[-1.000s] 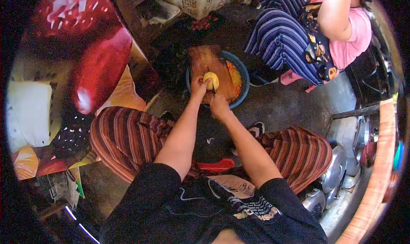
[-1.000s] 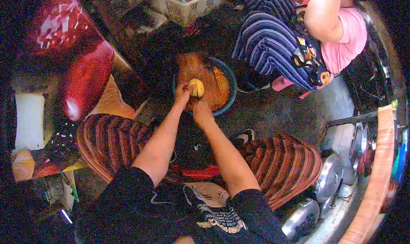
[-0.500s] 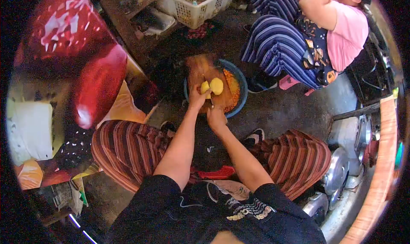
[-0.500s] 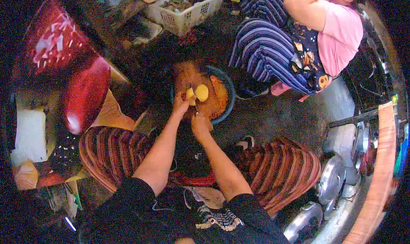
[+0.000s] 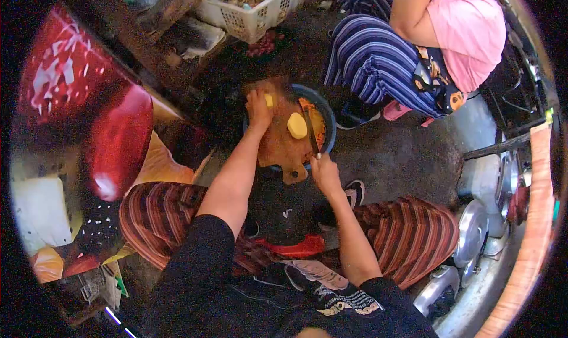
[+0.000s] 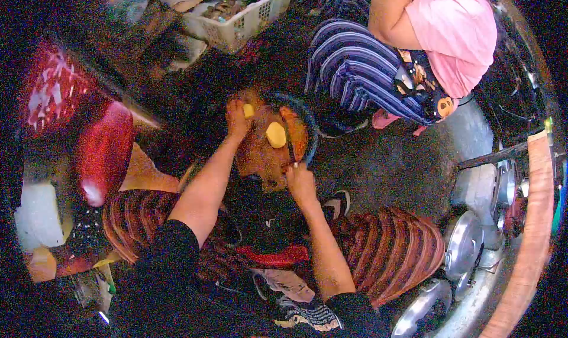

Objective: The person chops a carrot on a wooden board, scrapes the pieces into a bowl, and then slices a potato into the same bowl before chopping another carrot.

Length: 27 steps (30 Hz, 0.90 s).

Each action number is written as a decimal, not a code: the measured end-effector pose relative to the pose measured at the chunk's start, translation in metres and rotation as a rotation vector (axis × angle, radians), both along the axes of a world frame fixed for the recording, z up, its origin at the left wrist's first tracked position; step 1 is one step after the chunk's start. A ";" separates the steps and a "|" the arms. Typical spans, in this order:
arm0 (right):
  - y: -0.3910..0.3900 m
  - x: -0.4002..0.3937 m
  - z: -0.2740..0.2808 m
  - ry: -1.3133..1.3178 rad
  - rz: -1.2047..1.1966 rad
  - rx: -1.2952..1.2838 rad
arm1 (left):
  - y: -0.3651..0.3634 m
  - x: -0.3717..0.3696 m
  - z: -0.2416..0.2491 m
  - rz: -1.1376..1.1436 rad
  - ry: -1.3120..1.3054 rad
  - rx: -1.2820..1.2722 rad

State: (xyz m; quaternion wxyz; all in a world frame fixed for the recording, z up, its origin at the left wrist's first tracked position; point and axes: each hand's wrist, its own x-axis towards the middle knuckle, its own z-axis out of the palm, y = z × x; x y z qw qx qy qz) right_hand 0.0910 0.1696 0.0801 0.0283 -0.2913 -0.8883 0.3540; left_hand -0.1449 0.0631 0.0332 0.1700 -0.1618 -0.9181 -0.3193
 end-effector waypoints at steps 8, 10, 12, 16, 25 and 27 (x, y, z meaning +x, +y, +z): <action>0.006 0.009 -0.011 0.012 -0.021 0.042 | 0.046 0.091 0.022 -0.327 -0.020 -0.333; 0.005 0.007 -0.011 -0.010 -0.051 0.035 | 0.043 0.096 0.010 -0.234 -0.119 -0.135; 0.000 0.006 -0.014 -0.082 -0.072 -0.001 | 0.025 0.100 0.002 -0.255 -0.149 0.124; -0.019 0.005 -0.022 -0.016 0.014 -0.059 | -0.015 0.091 -0.006 -0.238 -0.611 0.673; -0.045 0.005 -0.012 -0.086 0.082 -0.022 | -0.024 0.102 -0.006 -0.211 -0.559 0.859; -0.045 0.007 -0.010 -0.122 0.080 -0.015 | -0.024 0.105 -0.008 -0.231 -0.492 0.806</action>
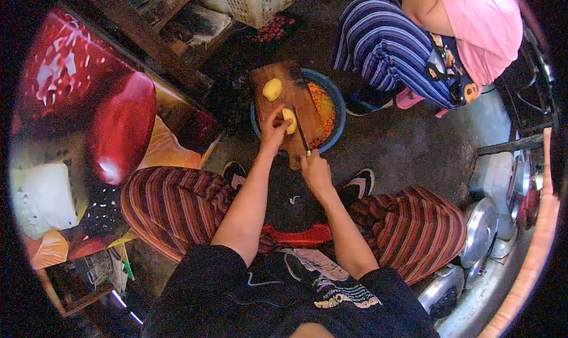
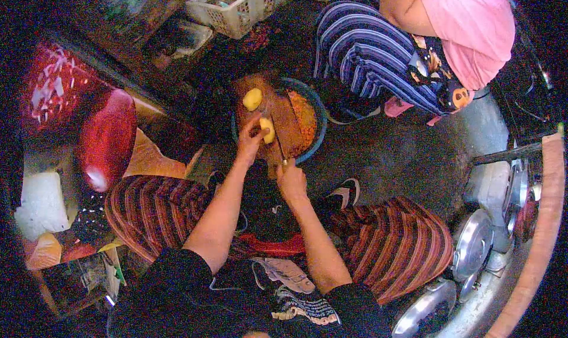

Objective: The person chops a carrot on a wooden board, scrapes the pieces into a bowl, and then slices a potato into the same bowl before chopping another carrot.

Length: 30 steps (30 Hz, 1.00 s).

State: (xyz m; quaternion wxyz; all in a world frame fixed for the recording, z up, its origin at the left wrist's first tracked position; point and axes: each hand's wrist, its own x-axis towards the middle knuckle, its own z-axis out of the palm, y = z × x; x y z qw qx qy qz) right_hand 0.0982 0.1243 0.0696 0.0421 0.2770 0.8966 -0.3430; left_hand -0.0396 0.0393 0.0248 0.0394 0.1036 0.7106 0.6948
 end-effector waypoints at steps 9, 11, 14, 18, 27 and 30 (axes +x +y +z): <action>-0.001 0.010 0.020 -0.003 -0.001 0.040 | 0.005 -0.001 0.000 0.016 -0.126 -0.101; -0.003 0.012 0.024 0.011 0.000 0.041 | 0.007 -0.001 0.000 0.009 -0.113 -0.089; -0.008 0.014 0.030 0.024 0.003 0.031 | 0.006 0.000 0.001 0.015 -0.092 -0.073; -0.009 0.016 0.030 0.069 0.021 0.053 | 0.007 -0.002 -0.002 0.004 -0.128 -0.013; -0.005 0.003 0.034 -0.020 0.059 0.034 | 0.003 0.001 0.000 -0.046 -0.201 0.049; -0.005 -0.004 0.029 -0.051 0.071 0.013 | 0.001 0.001 0.001 -0.049 -0.169 0.002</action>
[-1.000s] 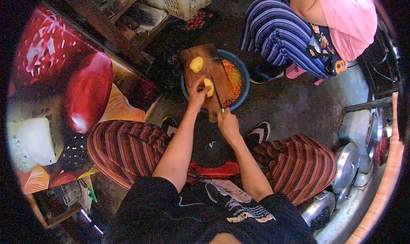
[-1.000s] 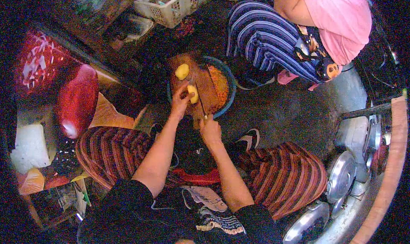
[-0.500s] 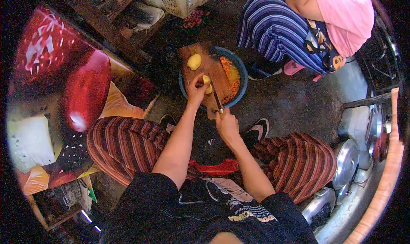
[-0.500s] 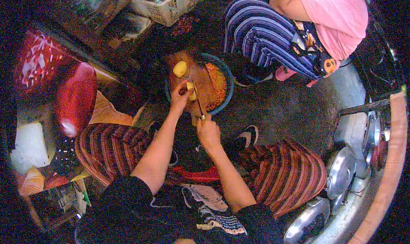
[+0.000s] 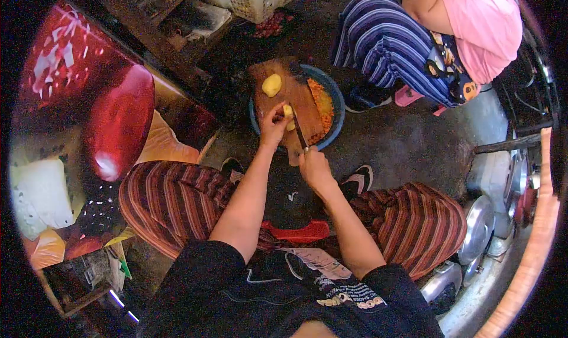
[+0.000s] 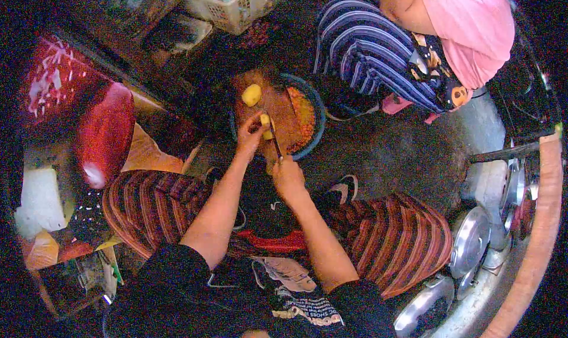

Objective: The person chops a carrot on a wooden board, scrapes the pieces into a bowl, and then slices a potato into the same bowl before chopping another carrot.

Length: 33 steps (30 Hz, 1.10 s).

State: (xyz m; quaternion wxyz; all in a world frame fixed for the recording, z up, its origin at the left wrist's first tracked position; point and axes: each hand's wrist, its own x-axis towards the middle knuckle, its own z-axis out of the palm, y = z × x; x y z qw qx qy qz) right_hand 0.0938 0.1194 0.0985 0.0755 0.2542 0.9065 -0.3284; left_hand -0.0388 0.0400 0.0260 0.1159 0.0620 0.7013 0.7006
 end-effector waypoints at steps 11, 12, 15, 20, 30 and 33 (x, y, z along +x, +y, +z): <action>-0.020 0.000 -0.048 0.155 -0.149 0.015 | -0.006 -0.003 -0.008 -0.003 -0.089 0.150; -0.017 0.001 -0.044 0.118 -0.130 -0.048 | -0.006 -0.005 -0.010 0.004 -0.165 0.236; -0.006 0.001 -0.033 0.022 -0.091 -0.027 | -0.003 -0.007 -0.015 0.030 -0.189 0.220; -0.006 0.010 -0.004 0.102 -0.069 0.016 | 0.001 -0.008 -0.018 0.101 -0.088 0.117; -0.020 0.008 0.018 0.063 -0.055 0.019 | 0.002 -0.005 -0.012 0.126 0.017 0.090; -0.023 0.001 0.025 0.032 -0.101 0.020 | 0.002 -0.002 -0.008 0.126 -0.006 0.056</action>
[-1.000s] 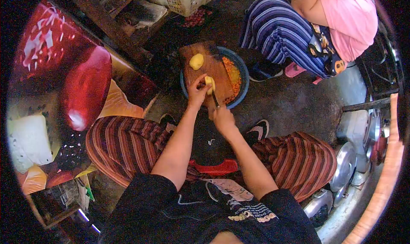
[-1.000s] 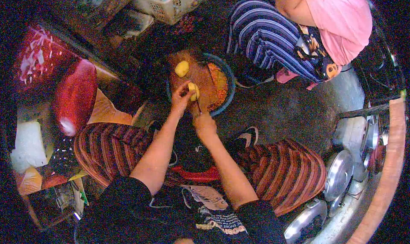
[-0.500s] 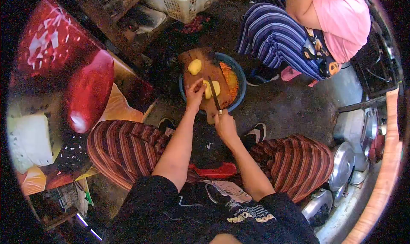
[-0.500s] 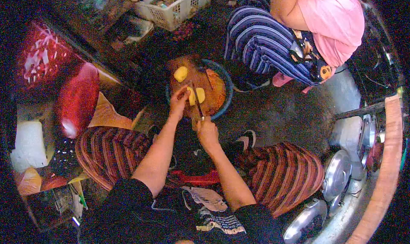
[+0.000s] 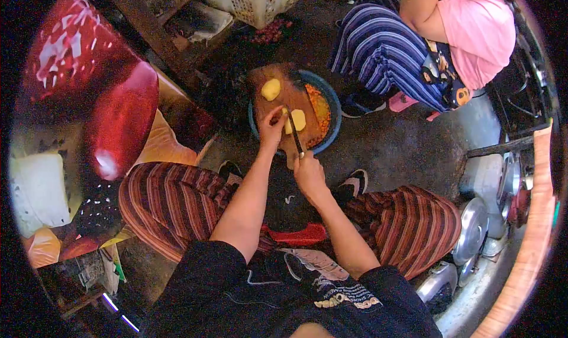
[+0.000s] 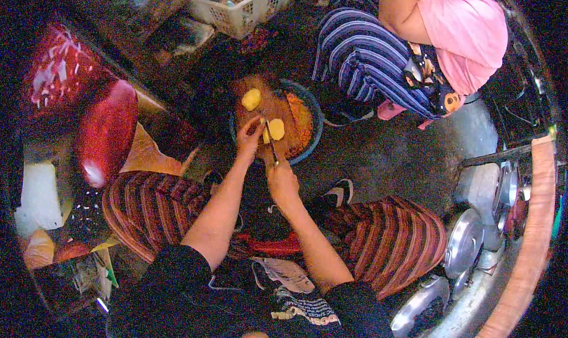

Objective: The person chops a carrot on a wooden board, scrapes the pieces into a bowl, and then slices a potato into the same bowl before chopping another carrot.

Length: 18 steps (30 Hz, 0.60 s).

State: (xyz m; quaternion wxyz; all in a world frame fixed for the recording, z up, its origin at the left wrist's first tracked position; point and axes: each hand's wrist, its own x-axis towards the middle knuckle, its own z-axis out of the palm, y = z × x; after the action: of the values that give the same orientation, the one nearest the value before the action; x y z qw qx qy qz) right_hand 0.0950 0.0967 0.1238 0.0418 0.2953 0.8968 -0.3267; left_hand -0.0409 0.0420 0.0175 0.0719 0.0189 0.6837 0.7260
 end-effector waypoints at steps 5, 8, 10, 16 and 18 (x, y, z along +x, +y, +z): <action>0.010 -0.018 -0.010 -0.038 0.157 0.032 | -0.002 0.003 0.007 -0.003 -0.014 0.005; 0.011 -0.029 -0.022 -0.119 0.231 0.017 | -0.003 0.001 -0.002 -0.001 0.091 -0.023; 0.006 -0.032 -0.054 -0.158 0.213 -0.006 | -0.005 0.004 0.008 -0.017 0.062 0.005; -0.006 -0.008 -0.100 0.181 -0.035 0.028 | -0.006 0.001 -0.002 -0.011 0.090 -0.025; 0.004 -0.014 -0.100 0.307 0.114 0.030 | -0.005 -0.005 -0.006 -0.032 0.139 -0.062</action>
State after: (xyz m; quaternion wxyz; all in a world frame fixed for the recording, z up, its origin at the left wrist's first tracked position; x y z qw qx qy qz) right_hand 0.0813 0.1004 0.0234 -0.0818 0.1914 0.9128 -0.3515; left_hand -0.0459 0.0371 0.0117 0.0366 0.0778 0.7088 0.7002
